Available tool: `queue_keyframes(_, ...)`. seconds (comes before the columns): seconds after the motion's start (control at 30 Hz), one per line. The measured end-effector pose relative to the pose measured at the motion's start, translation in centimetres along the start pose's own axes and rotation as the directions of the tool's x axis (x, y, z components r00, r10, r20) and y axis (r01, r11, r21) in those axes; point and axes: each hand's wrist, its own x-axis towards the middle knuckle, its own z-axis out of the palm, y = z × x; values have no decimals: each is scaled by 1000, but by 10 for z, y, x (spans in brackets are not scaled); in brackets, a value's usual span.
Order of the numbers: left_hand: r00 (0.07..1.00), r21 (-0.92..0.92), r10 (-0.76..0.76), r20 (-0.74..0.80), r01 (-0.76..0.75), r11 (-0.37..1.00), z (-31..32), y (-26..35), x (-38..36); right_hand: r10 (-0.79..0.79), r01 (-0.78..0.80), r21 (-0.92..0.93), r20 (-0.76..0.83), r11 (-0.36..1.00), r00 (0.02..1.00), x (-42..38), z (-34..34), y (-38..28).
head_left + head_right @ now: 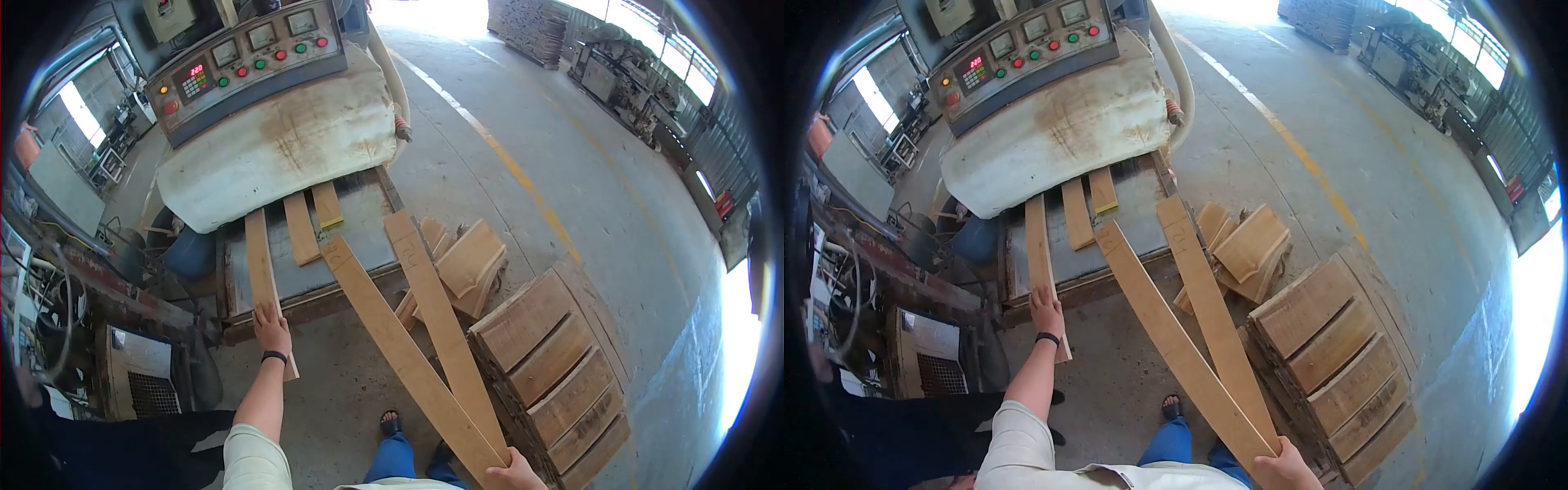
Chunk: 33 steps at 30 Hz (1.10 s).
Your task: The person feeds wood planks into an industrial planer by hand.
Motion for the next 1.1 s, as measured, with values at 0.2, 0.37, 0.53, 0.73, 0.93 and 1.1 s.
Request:
queue_keyframes(0.2,996,-47,45,-74,-48,998,3,-1,23,-52,53,20,-34,998,998,6,16,0)
queue_keyframes(0.37,999,-24,27,-28,-27,999,-3,2,41,-100,102,34,-47,994,994,35,43,-20)
queue_keyframes(0.53,1000,-19,2,20,-2,1000,-13,10,62,-126,130,174,-31,976,991,50,49,-33)
queue_keyframes(0.73,998,-63,28,-60,-32,997,1,3,89,-143,144,104,-18,984,990,9,18,22)
queue_keyframes(0.93,998,-50,21,-53,-23,998,3,3,115,-143,141,280,-14,950,990,-1,22,50)
queue_keyframes(1.1,997,-76,27,-78,-33,997,9,3,136,-136,136,13,1,991,991,-32,16,41)
